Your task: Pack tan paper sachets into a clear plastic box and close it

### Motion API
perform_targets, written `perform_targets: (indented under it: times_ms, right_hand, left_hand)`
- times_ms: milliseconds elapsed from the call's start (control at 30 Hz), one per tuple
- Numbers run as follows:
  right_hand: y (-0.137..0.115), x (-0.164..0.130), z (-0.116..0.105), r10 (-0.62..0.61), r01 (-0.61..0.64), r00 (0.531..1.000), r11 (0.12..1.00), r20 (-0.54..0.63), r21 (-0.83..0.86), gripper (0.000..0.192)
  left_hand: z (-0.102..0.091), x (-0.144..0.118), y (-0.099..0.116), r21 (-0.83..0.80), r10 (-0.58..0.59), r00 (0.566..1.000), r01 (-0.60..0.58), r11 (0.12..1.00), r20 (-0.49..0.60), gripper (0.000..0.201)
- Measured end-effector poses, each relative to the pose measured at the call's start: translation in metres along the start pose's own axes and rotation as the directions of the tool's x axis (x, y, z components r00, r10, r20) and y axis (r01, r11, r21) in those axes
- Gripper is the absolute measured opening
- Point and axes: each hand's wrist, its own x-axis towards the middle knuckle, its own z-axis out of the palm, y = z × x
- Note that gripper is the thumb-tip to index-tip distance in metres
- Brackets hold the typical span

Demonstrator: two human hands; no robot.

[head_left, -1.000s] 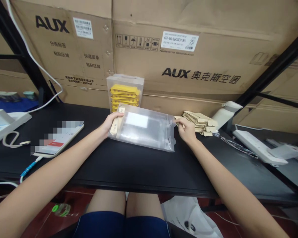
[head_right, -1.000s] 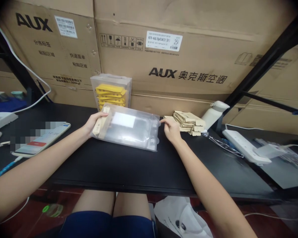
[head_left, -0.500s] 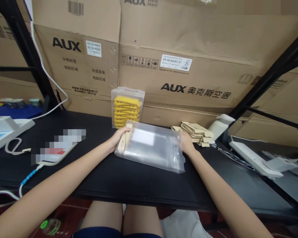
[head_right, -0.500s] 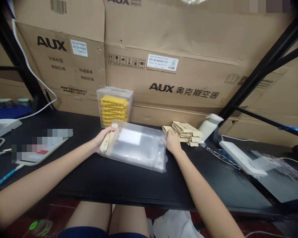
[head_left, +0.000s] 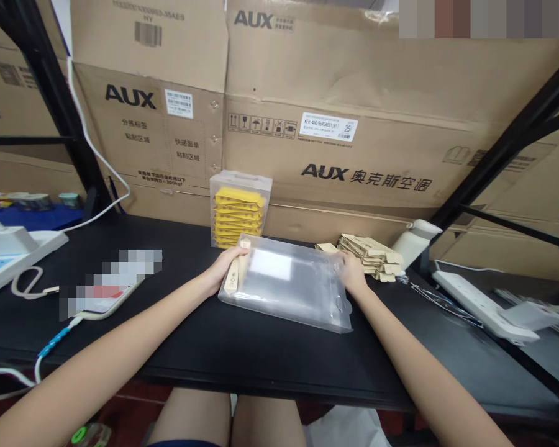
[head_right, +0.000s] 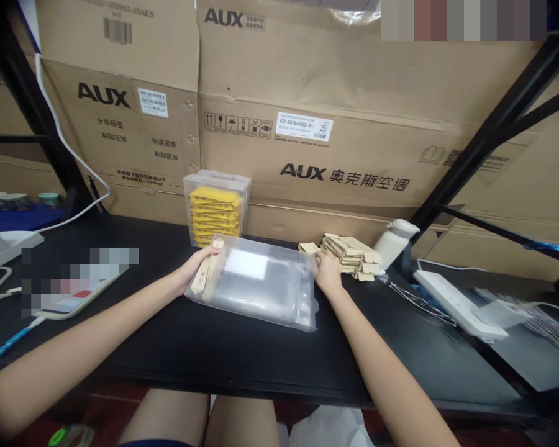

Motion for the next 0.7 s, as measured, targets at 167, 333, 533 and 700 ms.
perform_targets:
  times_ms: [167,333,533,700]
  right_hand:
    - [-0.01,0.003,-0.007,0.055,-0.012,0.985,0.969,-0.164,0.249,0.024]
    - [-0.013,0.005,-0.015,0.253,-0.063,0.908,0.872,-0.335,0.486,0.037]
    - [-0.005,0.013,-0.022,0.477,-0.087,0.755,0.753,-0.45,0.653,0.041]
    - [-0.003,0.02,-0.036,0.571,-0.07,0.67,0.685,-0.474,0.725,0.04]
  left_hand:
    - [-0.002,0.003,-0.001,-0.001,0.019,1.0,-0.019,1.0,-0.014,0.032]
    - [-0.003,0.005,-0.002,0.004,0.032,0.999,-0.032,0.999,-0.031,0.034]
    - [-0.006,0.007,0.0,0.015,0.065,0.996,-0.064,0.998,-0.064,0.039]
    - [-0.011,0.011,0.001,0.025,0.136,0.984,-0.134,0.991,-0.113,0.046]
